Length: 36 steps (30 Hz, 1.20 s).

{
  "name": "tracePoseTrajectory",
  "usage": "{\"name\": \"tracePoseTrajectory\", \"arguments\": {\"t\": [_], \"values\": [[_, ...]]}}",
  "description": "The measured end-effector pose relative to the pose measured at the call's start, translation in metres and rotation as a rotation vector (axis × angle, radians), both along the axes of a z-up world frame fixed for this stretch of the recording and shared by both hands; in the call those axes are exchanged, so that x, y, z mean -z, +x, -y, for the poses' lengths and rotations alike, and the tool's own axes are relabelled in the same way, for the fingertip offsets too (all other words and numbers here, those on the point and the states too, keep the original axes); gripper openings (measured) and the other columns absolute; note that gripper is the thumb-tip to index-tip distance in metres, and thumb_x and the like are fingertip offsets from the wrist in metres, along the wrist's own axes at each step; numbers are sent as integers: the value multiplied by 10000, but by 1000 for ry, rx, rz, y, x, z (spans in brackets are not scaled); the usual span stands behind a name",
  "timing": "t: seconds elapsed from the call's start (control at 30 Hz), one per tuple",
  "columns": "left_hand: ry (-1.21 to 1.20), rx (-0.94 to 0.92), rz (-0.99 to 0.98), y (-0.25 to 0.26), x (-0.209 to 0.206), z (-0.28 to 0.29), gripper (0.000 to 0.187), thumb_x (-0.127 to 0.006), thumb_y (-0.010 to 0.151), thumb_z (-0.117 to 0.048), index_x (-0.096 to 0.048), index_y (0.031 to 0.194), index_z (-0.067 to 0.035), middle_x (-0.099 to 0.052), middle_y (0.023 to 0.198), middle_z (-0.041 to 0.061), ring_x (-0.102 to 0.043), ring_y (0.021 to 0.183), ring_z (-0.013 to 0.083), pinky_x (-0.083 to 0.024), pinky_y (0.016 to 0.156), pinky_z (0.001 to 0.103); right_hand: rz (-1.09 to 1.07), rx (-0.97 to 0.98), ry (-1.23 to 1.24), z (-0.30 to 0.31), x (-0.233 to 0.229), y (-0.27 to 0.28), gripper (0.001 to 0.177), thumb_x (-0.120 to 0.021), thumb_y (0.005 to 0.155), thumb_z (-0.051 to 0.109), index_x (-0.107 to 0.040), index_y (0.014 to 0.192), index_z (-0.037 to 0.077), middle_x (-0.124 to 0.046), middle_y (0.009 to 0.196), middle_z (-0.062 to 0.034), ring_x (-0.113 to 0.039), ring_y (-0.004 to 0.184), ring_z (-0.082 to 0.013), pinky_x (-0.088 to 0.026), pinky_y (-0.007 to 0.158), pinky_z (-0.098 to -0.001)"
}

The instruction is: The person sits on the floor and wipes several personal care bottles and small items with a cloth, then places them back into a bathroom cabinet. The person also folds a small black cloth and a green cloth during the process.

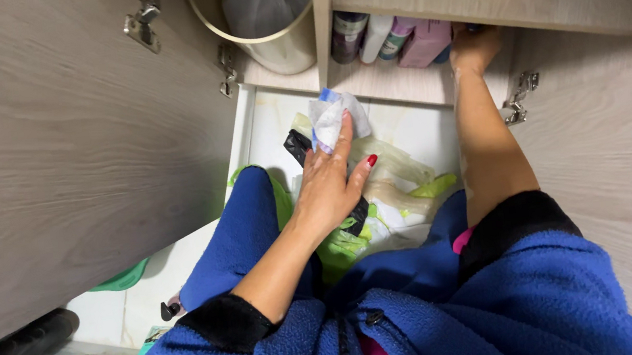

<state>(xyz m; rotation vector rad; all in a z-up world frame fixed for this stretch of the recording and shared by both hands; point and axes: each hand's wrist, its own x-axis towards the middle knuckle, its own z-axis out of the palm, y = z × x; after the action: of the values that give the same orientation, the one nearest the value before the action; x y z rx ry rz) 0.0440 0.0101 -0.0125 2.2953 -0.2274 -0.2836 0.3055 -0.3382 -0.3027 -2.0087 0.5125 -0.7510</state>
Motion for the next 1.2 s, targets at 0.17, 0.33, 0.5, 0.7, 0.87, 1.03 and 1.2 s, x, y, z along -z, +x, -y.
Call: {"name": "tracePoseTrajectory", "arguments": {"t": [0.17, 0.33, 0.5, 0.7, 0.87, 1.03, 1.2], "values": [[-14, 3, -26, 0, 1, 1, 853, -610, 982, -367, -134, 1636, -96, -413, 1566, 275, -361, 1472, 431, -219, 1206, 575, 41, -154, 328, -7, -12, -3, 459, -838, 946, 153, -621, 1310, -22, -742, 1178, -116, -671, 1042, -203, -551, 946, -309], [-41, 6, 33, -11, -2, -3, 836, -606, 996, -369, -143, 1631, -83, -403, 1572, 285, -343, 1486, 430, -226, 1202, 559, -219, -88, 89, -21, -34, -19, 543, -842, 909, 237, -603, 1324, -18, -717, 1203, -163, -665, 1086, -260, -538, 965, -346], [-67, -38, 96, -20, -11, -7, 815, -610, 1001, -362, -191, 1633, -61, -453, 1528, 285, -402, 1461, 438, -286, 1208, 514, -419, -74, -63, -35, -89, -47, 630, -846, 872, 320, -586, 1338, -15, -693, 1229, -211, -660, 1130, -317, -524, 984, -383], [-266, -119, 251, -31, -33, -11, 770, -605, 997, -336, -243, 1619, -62, -467, 1538, 293, -444, 1410, 459, -348, 1156, 453, -342, -252, -214, -65, -178, -111, 713, -851, 846, 382, -564, 1369, -8, -651, 1283, -263, -636, 1193, -387, -498, 1013, -425], [-436, -199, 289, -39, -68, -13, 739, -586, 1014, -350, -267, 1623, -81, -440, 1542, 306, -438, 1430, 437, -372, 1148, 419, -172, -435, -294, -110, -300, -176, 599, -788, 905, 289, -582, 1397, 16, -657, 1330, -218, -629, 1223, -357, -484, 1021, -409], [-651, -211, 472, -53, -93, -21, 680, -586, 1047, -278, -297, 1614, -37, -406, 1607, 293, -387, 1521, 392, -329, 1205, 390, -168, -471, -255, -168, -419, -239, 513, -743, 899, 251, -623, 1369, 84, -701, 1288, -147, -685, 874, -321, -530, 867, -373], [-897, -252, 422, -58, -97, -37, 684, -564, 1035, -230, -275, 1626, -41, -441, 1613, 222, -420, 1498, 283, -324, 1201, 346, 41, -545, -352, -218, -501, -281, 418, -750, 926, 232, -675, 1312, 90, -730, 1253, -128, -697, 881, -288, -536, 836, -380]]}}
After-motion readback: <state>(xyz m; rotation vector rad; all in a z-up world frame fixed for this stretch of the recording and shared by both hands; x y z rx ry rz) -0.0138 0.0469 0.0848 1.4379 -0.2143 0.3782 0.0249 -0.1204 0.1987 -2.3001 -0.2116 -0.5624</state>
